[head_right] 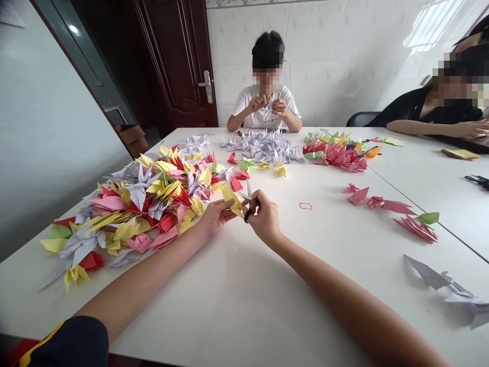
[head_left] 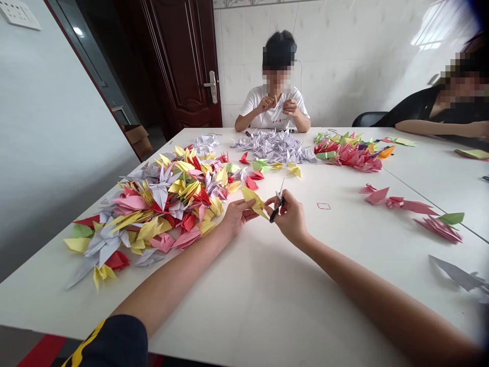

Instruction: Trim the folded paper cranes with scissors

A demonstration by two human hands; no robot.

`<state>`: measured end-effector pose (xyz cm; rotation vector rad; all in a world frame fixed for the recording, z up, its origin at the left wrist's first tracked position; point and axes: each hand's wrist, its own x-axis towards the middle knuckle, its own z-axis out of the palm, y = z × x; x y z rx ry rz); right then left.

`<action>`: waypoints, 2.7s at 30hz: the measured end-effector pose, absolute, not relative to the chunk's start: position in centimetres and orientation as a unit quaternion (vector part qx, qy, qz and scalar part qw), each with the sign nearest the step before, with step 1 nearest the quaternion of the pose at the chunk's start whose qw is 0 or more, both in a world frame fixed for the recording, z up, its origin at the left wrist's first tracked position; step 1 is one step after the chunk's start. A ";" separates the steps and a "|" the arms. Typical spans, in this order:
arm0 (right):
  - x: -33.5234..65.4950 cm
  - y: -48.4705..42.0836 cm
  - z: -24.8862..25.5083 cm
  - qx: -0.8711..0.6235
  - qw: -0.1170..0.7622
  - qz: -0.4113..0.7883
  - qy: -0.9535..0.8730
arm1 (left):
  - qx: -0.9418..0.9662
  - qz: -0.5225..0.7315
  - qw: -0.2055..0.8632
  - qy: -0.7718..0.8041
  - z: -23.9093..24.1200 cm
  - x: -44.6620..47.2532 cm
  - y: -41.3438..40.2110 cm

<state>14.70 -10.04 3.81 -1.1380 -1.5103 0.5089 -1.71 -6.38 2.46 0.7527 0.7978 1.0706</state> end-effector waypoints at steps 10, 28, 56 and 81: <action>14.7 -10.0 4.1 -0.501 0.540 0.253 -0.628 | 0.413 0.477 0.708 0.317 2.0 -1.7 -6.7; 15.4 -8.4 3.1 -0.439 0.564 0.475 -0.513 | 0.446 0.508 0.643 0.361 2.1 -1.3 -6.8; 15.1 -8.5 2.8 -0.458 0.579 0.458 -0.495 | 0.461 0.474 0.669 0.339 2.0 -1.2 -6.6; 14.4 -10.3 3.8 -0.508 0.540 0.250 -0.623 | 0.325 0.484 0.741 0.335 2.3 -1.8 -6.0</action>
